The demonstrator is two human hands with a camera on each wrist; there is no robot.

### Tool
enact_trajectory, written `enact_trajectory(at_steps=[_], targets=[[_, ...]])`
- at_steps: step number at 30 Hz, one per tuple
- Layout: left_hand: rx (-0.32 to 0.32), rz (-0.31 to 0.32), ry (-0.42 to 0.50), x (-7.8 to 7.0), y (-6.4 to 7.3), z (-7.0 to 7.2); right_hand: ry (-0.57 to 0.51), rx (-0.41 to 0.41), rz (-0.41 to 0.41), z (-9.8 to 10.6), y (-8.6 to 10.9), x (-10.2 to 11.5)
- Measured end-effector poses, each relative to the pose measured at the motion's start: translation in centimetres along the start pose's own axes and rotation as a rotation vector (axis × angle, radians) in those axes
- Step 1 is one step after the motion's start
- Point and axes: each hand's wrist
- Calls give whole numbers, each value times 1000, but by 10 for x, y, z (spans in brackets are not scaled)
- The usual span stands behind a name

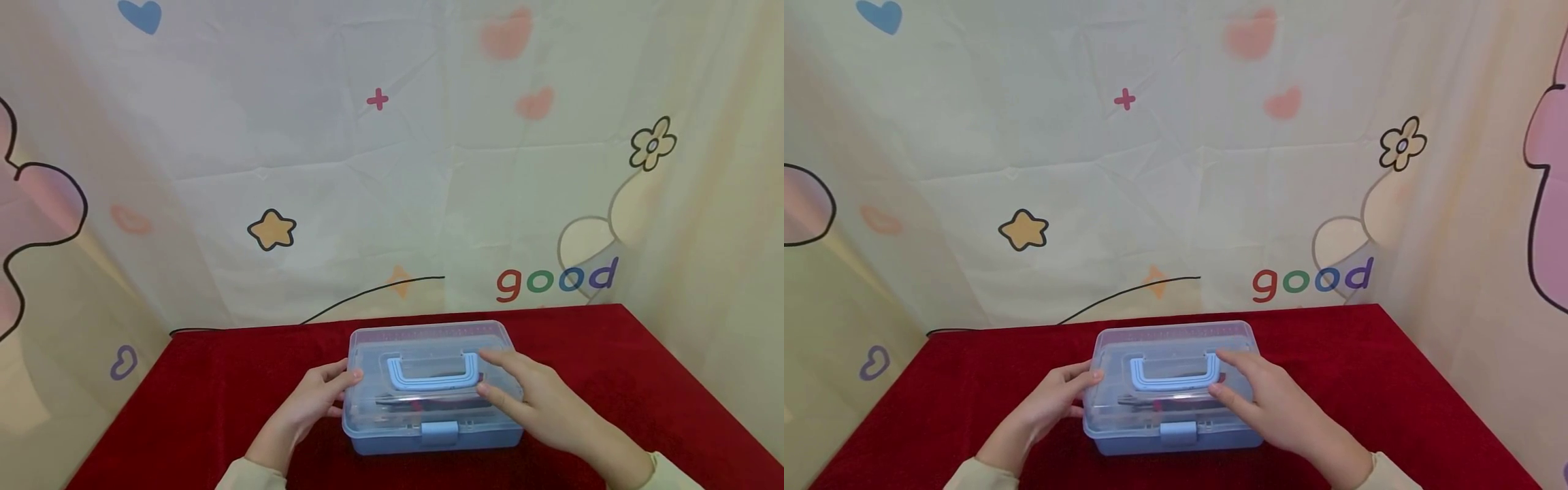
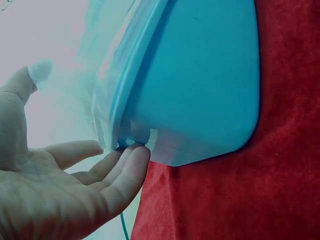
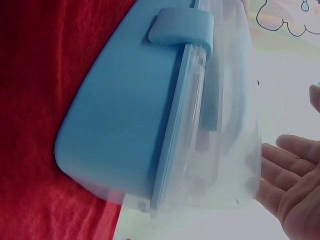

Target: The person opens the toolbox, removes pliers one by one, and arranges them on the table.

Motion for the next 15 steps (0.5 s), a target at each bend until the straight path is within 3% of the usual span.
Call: enact_trajectory(at_steps=[15], targets=[[-8,11,29,-1,1,0,-239,-57,-75,-14,12,13]])
Point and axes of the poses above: each hand's wrist, its own y-axis away from the middle knuckle, its own z-axis out of the back of the hand, x = y × z, and after that the axes turned 12 degrees about -x, right-handed
